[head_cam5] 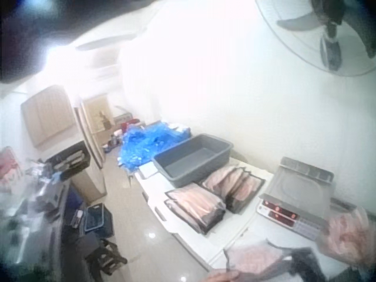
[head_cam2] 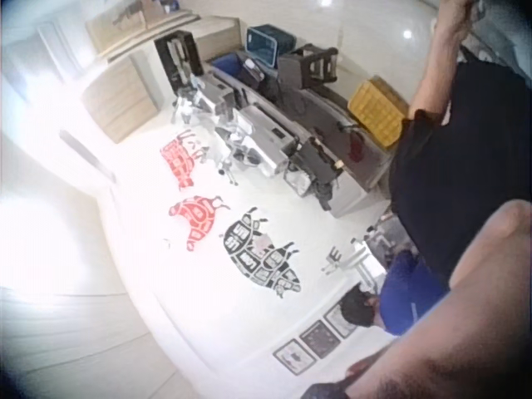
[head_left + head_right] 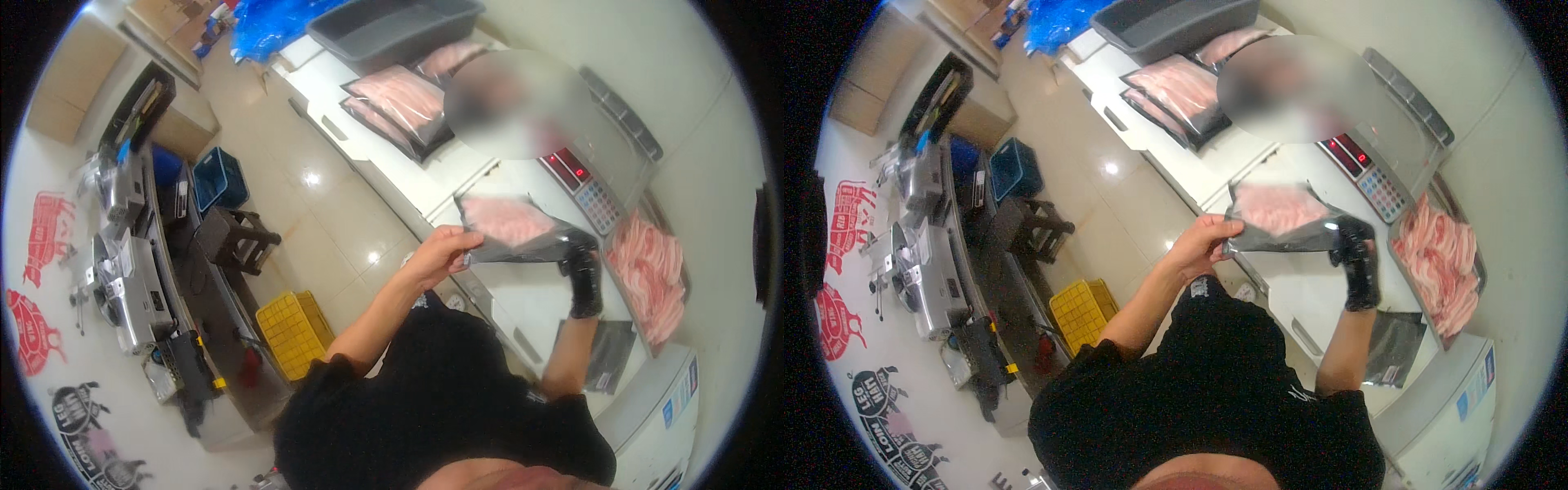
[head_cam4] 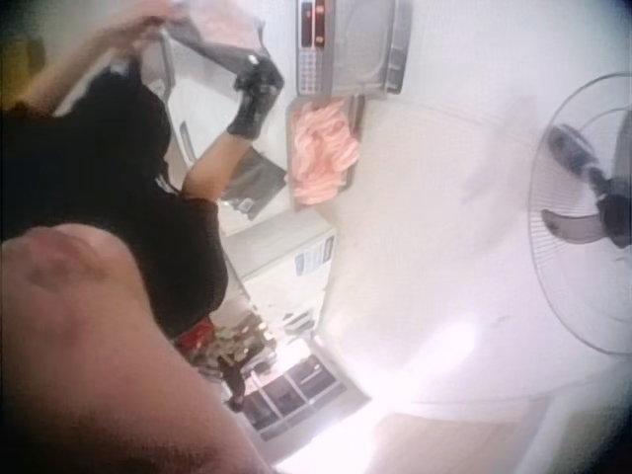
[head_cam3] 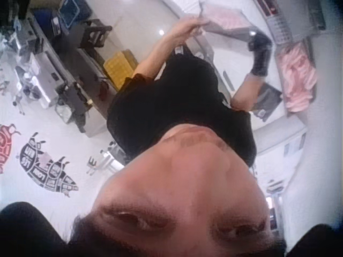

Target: The person weighs portions of sliced meat on a digital scale and places them into plastic bags by hand.

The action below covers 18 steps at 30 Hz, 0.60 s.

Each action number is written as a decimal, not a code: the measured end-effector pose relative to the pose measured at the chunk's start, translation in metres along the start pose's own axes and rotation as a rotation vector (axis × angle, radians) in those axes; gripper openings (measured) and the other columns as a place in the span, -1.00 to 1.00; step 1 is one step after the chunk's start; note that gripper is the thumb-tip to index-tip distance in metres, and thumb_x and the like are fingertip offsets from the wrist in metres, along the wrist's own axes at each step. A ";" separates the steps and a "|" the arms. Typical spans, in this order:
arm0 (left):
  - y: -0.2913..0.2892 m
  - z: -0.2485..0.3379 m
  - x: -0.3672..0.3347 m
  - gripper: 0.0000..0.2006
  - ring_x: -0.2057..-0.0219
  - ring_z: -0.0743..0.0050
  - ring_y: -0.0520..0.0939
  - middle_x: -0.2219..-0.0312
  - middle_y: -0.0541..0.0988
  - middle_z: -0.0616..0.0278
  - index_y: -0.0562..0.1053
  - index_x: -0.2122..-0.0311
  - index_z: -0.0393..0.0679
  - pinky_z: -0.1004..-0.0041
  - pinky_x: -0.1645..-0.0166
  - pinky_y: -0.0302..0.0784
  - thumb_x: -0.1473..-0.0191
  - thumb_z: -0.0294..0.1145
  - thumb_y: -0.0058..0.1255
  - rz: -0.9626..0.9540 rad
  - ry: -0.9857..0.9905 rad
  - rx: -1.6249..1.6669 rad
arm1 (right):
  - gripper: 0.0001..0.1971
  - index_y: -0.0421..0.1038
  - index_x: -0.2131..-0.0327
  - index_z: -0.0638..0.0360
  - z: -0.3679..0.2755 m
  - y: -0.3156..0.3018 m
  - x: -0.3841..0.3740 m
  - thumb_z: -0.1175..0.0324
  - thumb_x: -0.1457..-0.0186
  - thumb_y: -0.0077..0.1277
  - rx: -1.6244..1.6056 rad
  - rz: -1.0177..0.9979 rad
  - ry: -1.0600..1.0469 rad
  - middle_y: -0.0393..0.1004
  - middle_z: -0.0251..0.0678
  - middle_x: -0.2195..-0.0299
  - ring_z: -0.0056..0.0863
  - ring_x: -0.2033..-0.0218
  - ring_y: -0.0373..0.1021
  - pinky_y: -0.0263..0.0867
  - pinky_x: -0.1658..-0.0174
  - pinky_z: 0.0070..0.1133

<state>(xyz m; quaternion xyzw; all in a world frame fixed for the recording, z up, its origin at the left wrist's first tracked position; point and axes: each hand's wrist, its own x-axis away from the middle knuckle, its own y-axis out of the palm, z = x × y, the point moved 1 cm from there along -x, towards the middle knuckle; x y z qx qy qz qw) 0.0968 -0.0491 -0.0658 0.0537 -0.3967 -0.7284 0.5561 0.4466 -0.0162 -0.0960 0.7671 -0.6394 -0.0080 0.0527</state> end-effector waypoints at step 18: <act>-0.059 0.218 -0.056 -0.61 0.69 0.66 0.40 0.71 0.45 0.36 0.43 0.53 -0.07 0.57 0.58 0.19 -0.28 -0.09 0.18 0.061 0.460 0.028 | -0.55 0.47 -0.13 0.27 -0.096 0.148 -0.337 0.54 -0.12 0.10 0.403 -0.013 -0.394 0.57 -0.25 0.03 -0.46 0.09 0.50 0.44 0.00 -0.51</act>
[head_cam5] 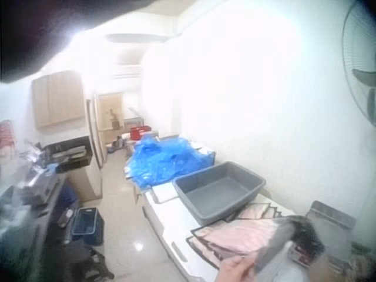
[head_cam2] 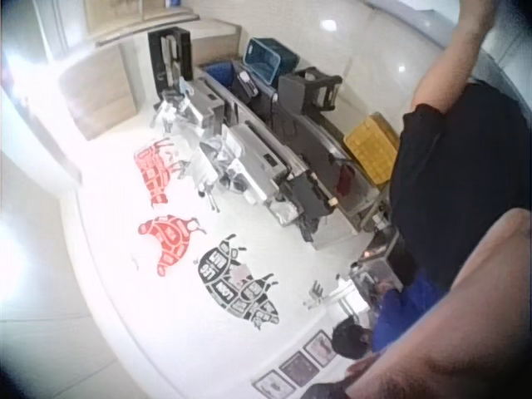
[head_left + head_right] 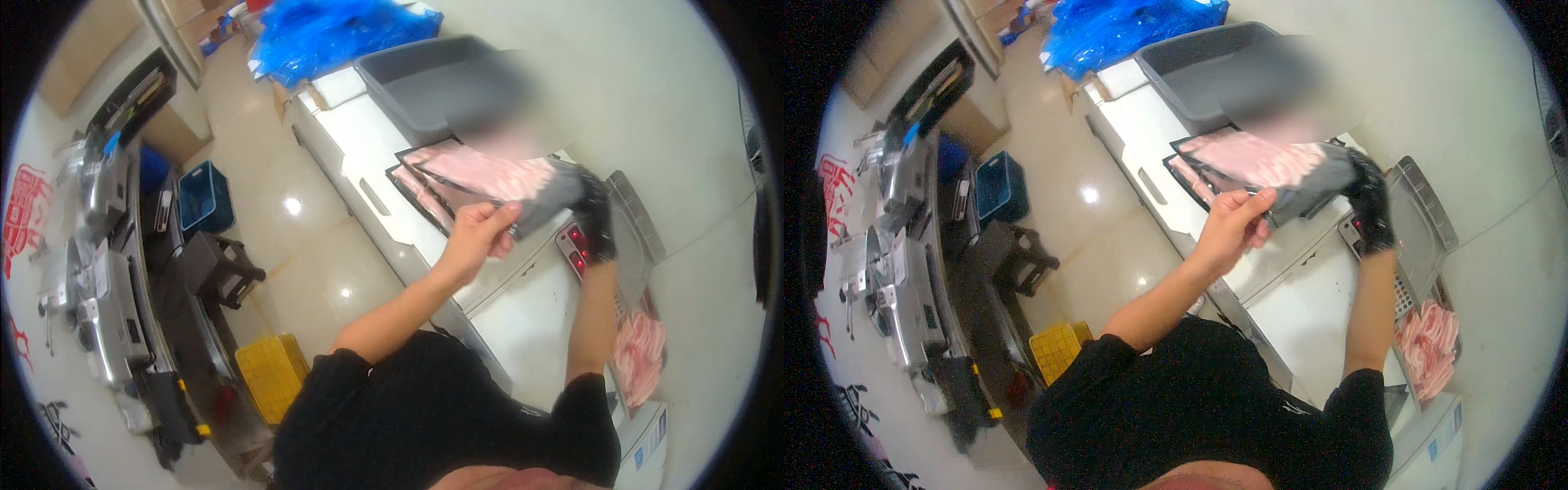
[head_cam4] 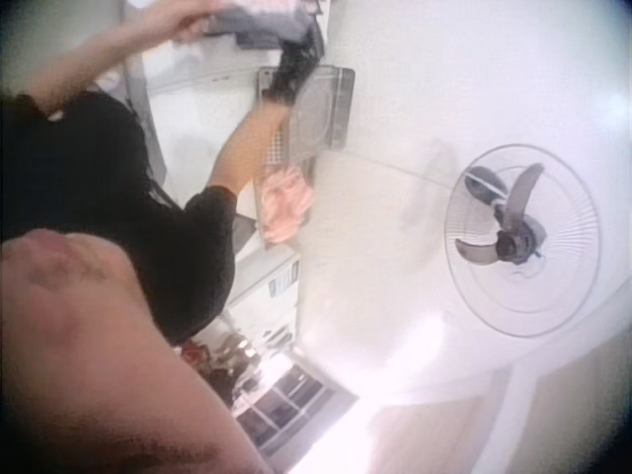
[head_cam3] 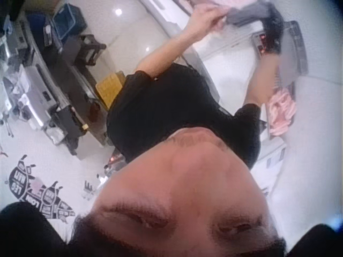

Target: The person weighs portions of sliced meat on a digital scale and places them into plastic bags by hand.

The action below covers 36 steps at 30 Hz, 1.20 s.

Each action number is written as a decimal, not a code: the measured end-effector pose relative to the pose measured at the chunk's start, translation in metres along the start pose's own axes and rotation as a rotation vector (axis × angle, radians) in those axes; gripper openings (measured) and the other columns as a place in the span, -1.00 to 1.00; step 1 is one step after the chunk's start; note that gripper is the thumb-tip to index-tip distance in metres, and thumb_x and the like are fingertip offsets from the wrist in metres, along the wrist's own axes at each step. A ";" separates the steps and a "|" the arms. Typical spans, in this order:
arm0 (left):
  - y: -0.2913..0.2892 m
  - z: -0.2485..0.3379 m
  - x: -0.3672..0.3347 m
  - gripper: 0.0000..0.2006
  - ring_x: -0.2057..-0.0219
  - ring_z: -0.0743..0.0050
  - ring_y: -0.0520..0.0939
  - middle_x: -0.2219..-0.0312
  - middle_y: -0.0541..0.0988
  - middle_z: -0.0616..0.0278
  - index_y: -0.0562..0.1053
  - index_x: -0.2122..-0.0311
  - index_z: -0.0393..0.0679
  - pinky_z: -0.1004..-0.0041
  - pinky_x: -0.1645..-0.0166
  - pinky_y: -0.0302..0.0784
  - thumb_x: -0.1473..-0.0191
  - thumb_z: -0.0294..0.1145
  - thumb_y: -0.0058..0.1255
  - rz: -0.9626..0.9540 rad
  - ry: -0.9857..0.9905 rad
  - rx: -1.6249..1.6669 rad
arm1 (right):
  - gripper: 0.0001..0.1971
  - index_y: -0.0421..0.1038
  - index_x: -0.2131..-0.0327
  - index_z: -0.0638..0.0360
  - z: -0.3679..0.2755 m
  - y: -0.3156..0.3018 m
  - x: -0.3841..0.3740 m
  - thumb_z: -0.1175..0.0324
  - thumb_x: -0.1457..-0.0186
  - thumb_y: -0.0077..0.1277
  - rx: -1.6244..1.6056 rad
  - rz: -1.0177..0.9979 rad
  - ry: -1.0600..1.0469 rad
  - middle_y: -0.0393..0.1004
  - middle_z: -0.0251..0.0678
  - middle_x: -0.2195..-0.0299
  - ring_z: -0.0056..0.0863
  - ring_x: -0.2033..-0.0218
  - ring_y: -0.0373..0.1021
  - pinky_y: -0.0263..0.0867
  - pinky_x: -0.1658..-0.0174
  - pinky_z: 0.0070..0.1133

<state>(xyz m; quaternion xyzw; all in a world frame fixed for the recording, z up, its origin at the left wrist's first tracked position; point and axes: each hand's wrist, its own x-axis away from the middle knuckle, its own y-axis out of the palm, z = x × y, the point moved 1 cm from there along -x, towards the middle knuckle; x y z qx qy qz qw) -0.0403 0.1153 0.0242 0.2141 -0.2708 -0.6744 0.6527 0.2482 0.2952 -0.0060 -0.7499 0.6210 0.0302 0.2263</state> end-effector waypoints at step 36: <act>0.067 -0.235 0.069 -0.56 0.60 0.61 0.24 0.66 0.27 0.38 0.28 0.55 -0.08 0.53 0.49 0.07 -0.43 -0.13 -0.19 -0.251 0.006 -0.348 | -0.71 0.51 0.03 0.17 0.065 -0.213 0.710 0.51 -0.15 0.13 -0.273 1.458 0.756 0.58 -0.28 0.14 -0.47 0.20 0.48 0.44 0.10 -0.47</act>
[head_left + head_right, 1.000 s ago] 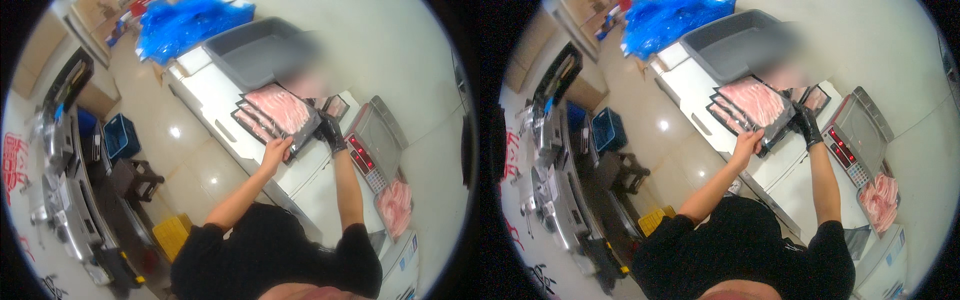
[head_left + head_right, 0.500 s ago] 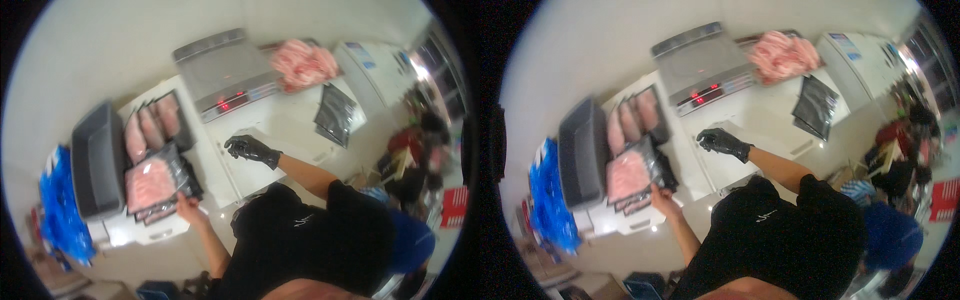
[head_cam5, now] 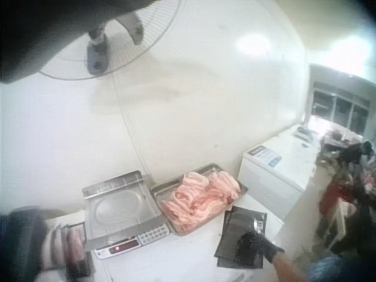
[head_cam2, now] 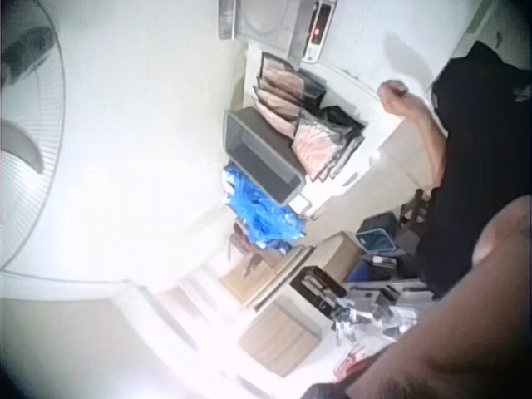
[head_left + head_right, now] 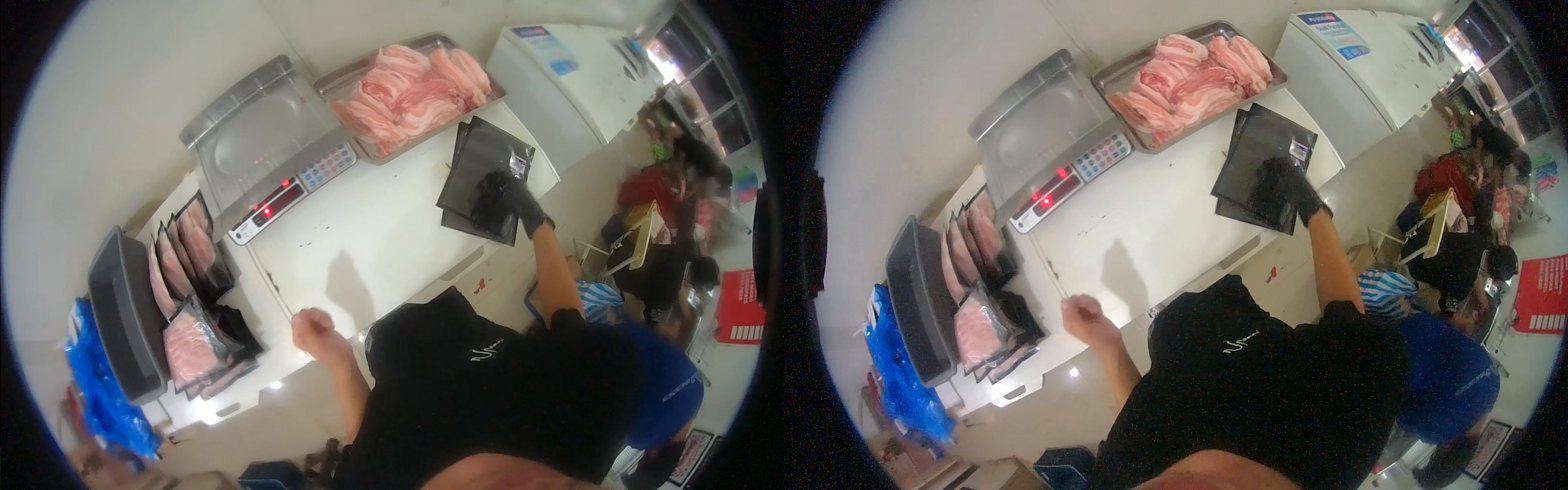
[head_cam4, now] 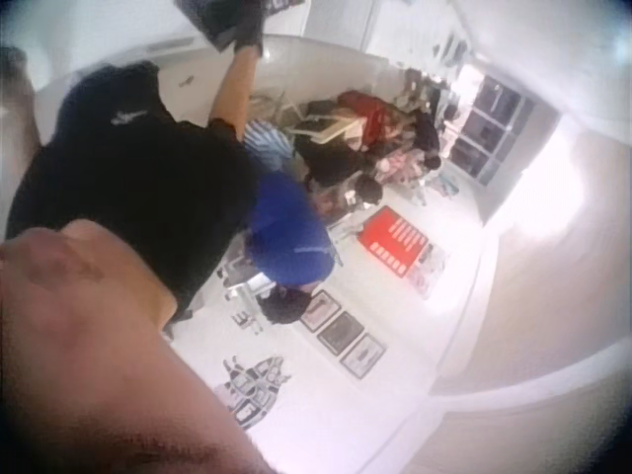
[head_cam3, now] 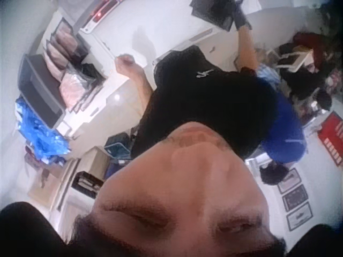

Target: The person weighs portions of sliced meat on a digital scale and places them into plastic bags by hand.

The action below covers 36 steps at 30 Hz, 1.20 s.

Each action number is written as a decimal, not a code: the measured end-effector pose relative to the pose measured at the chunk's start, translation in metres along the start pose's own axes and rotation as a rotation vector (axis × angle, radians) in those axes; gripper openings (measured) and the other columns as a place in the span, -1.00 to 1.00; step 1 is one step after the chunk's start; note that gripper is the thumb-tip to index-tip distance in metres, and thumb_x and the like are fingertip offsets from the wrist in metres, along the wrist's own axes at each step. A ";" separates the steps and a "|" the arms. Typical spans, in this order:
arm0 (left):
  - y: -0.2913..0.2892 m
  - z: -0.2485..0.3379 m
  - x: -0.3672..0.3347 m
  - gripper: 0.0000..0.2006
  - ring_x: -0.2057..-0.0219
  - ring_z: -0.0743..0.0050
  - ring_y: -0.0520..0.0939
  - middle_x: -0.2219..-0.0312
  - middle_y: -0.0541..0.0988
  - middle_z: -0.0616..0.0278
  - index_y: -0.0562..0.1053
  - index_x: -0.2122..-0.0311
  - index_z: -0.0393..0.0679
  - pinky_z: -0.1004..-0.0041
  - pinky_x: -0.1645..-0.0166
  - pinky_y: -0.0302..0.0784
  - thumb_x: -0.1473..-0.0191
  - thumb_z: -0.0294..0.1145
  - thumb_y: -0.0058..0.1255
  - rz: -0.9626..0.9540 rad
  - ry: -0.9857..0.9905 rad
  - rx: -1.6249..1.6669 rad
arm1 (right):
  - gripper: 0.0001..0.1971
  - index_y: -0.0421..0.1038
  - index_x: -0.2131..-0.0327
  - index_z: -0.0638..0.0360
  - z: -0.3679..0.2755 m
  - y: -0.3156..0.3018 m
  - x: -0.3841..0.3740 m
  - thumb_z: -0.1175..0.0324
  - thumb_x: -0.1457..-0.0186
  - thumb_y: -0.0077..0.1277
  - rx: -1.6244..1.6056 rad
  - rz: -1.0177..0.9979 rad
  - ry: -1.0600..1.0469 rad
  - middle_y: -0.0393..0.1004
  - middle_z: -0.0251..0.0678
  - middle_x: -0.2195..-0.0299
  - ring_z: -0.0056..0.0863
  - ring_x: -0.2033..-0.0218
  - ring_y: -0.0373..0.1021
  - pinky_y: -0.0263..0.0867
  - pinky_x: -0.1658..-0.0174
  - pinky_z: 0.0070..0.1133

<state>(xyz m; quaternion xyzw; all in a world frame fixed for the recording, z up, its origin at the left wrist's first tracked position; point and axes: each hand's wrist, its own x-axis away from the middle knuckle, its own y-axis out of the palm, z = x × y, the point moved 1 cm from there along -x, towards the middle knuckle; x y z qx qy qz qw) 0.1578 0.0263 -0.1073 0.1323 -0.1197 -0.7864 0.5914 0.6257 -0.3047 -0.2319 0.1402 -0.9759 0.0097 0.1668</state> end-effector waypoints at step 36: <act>0.095 -0.111 0.039 -0.71 0.17 0.25 0.73 0.14 0.69 0.06 0.53 0.01 -0.31 0.33 0.02 0.70 -0.27 -0.34 0.09 0.033 -0.787 0.521 | -0.78 0.44 0.18 0.20 -0.157 0.205 0.174 0.53 -0.14 0.25 -0.482 -0.907 -0.155 0.55 -0.41 0.23 -0.62 0.18 0.50 0.44 0.12 -0.58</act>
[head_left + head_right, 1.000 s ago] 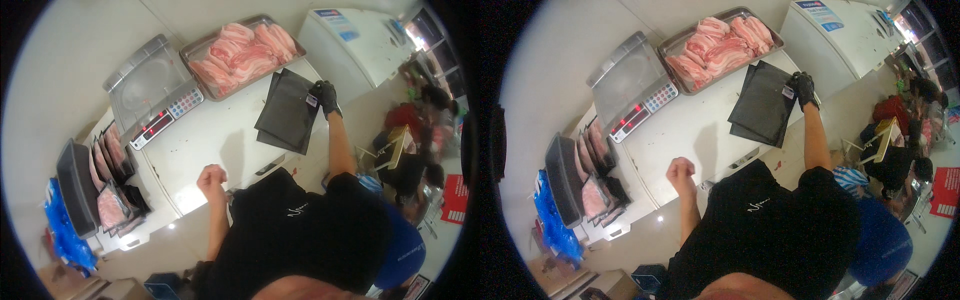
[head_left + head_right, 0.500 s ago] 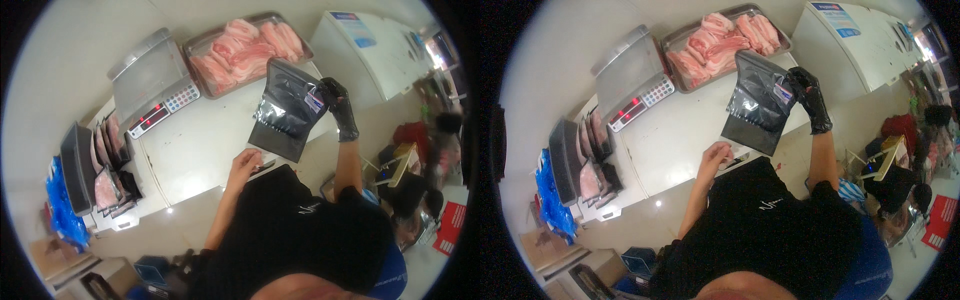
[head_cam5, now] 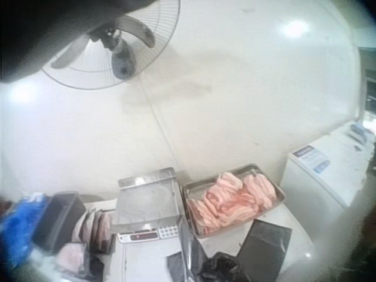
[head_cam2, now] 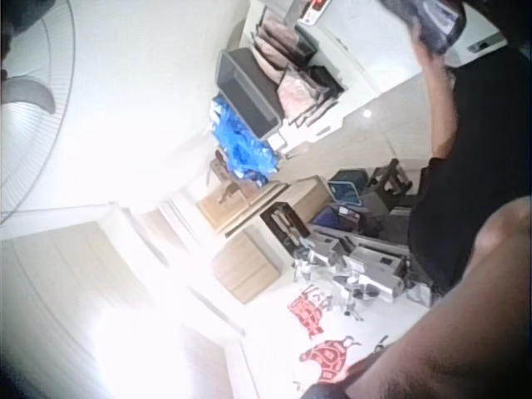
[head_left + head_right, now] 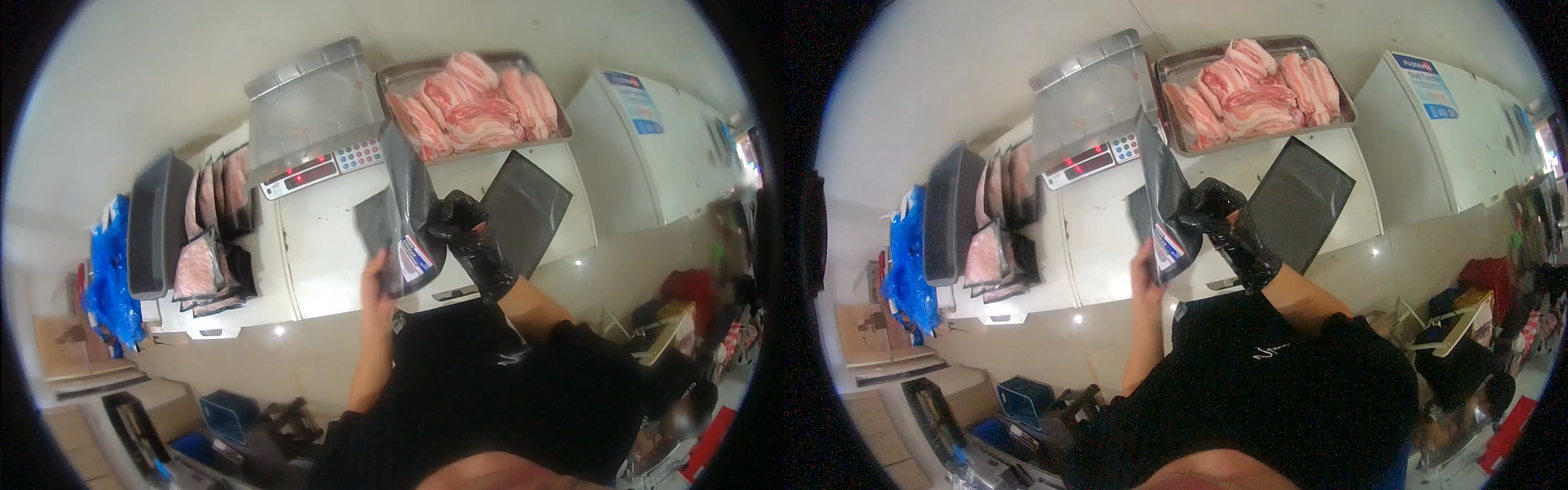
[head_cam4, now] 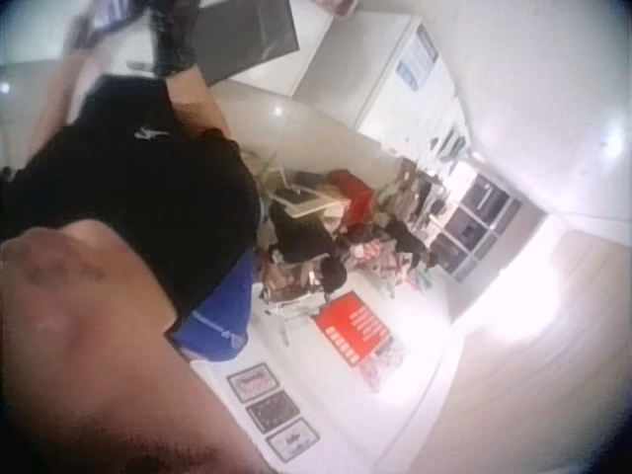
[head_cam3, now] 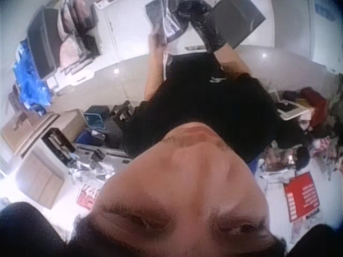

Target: The person weighs portions of sliced meat on a digital scale and places them into plastic bags by hand.

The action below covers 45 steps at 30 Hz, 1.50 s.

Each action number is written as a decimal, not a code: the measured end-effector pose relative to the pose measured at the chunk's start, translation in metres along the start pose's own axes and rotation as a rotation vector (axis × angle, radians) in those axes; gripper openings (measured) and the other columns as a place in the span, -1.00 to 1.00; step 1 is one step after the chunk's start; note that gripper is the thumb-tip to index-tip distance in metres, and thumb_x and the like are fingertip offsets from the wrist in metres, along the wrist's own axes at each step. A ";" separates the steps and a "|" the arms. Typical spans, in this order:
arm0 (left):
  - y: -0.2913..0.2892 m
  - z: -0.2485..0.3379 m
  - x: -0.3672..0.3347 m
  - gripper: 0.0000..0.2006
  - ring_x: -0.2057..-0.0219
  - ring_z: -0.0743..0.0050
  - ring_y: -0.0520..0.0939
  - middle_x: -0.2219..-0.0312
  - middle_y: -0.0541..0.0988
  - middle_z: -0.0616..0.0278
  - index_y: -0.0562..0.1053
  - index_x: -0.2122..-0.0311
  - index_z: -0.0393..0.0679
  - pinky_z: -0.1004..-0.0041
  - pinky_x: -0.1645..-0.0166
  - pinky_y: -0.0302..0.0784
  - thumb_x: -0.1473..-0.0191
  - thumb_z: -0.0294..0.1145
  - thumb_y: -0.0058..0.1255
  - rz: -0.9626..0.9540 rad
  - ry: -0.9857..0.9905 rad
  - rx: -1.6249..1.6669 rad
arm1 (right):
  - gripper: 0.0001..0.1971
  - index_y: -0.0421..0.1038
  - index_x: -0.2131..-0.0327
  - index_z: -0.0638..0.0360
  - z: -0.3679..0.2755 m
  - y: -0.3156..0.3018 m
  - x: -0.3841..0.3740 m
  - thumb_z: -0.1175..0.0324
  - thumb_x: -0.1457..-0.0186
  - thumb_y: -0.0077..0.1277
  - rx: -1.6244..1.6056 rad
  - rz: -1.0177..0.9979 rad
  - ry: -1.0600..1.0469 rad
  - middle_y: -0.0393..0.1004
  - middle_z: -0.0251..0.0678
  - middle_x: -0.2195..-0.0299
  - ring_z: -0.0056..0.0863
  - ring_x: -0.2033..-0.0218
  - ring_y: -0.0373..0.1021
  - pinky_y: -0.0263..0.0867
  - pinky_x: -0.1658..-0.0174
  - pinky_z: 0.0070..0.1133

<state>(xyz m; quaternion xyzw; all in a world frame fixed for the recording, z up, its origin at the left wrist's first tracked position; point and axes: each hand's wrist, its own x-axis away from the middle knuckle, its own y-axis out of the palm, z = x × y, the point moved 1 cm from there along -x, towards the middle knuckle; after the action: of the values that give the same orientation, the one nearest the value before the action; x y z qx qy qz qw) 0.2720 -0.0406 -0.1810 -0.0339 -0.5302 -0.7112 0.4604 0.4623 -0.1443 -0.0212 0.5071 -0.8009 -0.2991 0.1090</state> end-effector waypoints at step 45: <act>-0.004 -0.029 0.084 -0.92 0.37 0.50 0.54 0.39 0.66 0.23 0.60 0.26 -0.24 0.47 0.22 0.42 -0.15 -0.47 0.22 0.161 0.932 -1.053 | -0.63 0.60 0.17 0.18 0.097 -0.147 -0.277 0.27 0.10 0.31 1.890 0.073 -0.074 0.65 0.02 0.29 0.00 0.19 0.61 0.53 0.12 -0.23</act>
<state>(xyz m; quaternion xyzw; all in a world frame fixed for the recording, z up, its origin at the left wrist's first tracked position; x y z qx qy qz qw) 0.2340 -0.1155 -0.1513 0.0166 0.1408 -0.7773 0.6130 0.6541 0.0896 -0.1495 0.3503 -0.7299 0.4611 -0.3633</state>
